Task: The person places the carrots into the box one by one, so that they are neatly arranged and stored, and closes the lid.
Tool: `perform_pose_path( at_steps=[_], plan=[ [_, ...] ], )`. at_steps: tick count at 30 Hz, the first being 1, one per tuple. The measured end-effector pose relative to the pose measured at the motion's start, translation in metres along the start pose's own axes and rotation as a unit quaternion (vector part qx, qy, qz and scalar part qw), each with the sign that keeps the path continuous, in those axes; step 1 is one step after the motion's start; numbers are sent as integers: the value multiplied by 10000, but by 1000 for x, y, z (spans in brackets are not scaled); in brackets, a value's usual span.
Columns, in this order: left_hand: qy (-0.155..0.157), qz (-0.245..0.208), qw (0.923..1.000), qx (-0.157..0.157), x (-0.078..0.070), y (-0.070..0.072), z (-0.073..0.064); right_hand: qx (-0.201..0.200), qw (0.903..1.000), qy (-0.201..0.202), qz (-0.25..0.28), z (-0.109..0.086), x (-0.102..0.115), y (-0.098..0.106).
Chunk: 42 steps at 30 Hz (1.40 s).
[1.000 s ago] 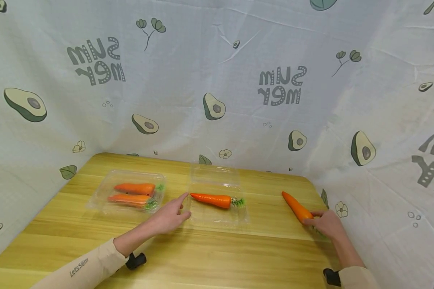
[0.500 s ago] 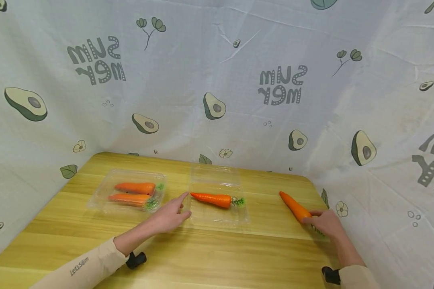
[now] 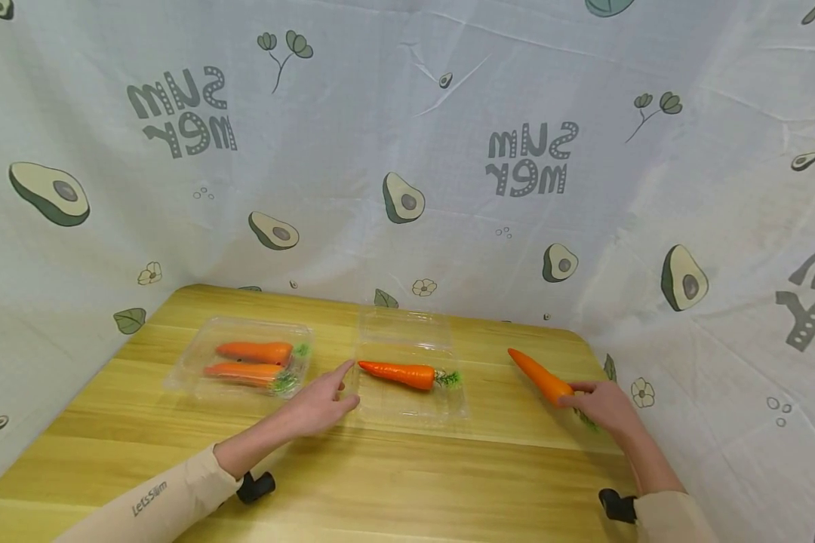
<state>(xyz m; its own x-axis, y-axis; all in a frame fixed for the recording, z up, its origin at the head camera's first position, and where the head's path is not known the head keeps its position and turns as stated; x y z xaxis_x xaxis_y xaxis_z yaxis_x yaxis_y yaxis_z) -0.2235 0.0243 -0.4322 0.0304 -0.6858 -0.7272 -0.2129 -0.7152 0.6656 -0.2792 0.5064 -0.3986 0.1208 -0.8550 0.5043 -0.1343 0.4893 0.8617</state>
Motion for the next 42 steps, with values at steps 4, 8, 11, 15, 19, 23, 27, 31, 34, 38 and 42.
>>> perform_pose_path(
  at_steps=[4, 8, 11, 15, 19, 23, 27, 31, 34, 38, 42],
  plan=[
    [-13, -6, 10000, -4, 0, 0, 0, 13, 9999, 166, -8, 3, 12, 2],
    [-14, 7, 10000, -6, 1, 0, 0, 50, 9994, 355, -9, 4, 31, 4],
    [-12, 12, 10000, 3, 0, 0, 1, 108, 9990, 434, 65, 4, 44, 4],
    [-12, 10, 10000, 18, -1, 0, 1, 199, 9980, 564, 200, 5, 59, 4],
    [0, 12, 10000, 23, -1, 1, 1, 280, 9963, 767, 267, 6, 73, 4],
    [11, 1, 10000, 33, -1, 1, 1, 325, 9943, 979, 273, 8, 88, 3],
    [33, -2, 10000, 26, -1, 0, 0, 350, 9927, 1134, 206, 10, 103, 0],
    [27, -6, 10000, 15, -1, 1, -1, 445, 9913, 1233, 120, 13, 116, -3],
    [20, -17, 10000, 9, -1, 2, -1, 574, 9902, 1263, 174, 15, 125, -6],
    [13, -7, 10000, -8, -1, 1, -1, 799, 9877, 1330, 188, 19, 138, -11],
    [-13, 27, 10000, -29, -2, 1, -1, 1006, 9831, 1521, 147, 23, 151, -17]
  ],
)
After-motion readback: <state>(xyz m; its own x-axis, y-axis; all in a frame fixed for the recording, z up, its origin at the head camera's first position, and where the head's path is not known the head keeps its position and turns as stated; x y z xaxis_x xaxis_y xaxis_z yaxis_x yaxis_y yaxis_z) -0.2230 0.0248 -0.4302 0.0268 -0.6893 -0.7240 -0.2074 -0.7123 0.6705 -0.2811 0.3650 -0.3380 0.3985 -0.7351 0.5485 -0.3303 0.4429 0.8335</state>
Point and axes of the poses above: each hand's wrist, its own z-axis towards the middle knuckle, its own y-axis out of the back of the hand, x = y × z, the point moved 2 cm from there along z, towards the middle knuckle, and after that the axes turned 10 degrees about y, right-handed, at the moved point
